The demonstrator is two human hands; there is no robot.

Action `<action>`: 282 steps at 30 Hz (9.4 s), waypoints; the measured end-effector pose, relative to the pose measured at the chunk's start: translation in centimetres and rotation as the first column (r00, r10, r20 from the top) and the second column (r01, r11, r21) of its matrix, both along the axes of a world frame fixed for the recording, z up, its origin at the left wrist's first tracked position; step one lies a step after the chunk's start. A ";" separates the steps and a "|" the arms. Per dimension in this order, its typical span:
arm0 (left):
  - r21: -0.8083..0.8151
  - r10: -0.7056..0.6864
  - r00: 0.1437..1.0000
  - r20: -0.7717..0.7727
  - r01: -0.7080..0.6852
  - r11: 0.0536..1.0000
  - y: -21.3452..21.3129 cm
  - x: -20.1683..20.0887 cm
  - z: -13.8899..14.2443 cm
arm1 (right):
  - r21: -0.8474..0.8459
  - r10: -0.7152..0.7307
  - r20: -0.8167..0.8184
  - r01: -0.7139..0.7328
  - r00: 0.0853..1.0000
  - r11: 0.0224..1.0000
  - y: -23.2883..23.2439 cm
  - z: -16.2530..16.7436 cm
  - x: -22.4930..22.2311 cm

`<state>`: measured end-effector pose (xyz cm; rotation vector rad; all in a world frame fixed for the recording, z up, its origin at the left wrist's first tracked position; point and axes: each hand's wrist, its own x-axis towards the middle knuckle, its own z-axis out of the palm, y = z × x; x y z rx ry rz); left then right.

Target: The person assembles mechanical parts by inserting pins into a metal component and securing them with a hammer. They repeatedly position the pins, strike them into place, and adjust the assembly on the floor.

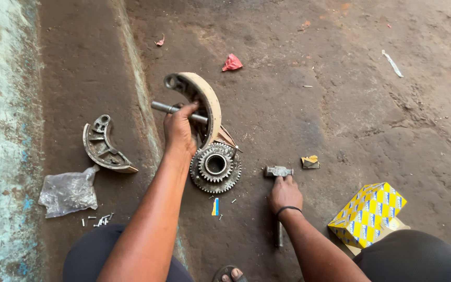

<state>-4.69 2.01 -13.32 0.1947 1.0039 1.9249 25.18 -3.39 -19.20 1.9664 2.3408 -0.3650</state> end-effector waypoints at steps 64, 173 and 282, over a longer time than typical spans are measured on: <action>-0.116 -0.173 0.906 0.387 0.234 0.965 -5.4 7.0 6.0 | 0.151 0.296 -0.710 -0.273 0.639 0.950 -2.7 21.4 -7.5; 0.001 0.224 0.385 -0.895 -0.501 0.866 -3.2 7.0 5.9 | -0.874 -0.876 -0.440 -0.131 -0.196 0.468 8.0 5.3 -9.1; -0.474 -0.475 0.033 -0.879 0.036 0.880 -3.2 7.5 10.5 | -0.161 -0.105 -0.526 0.022 0.844 0.987 8.2 0.0 -4.1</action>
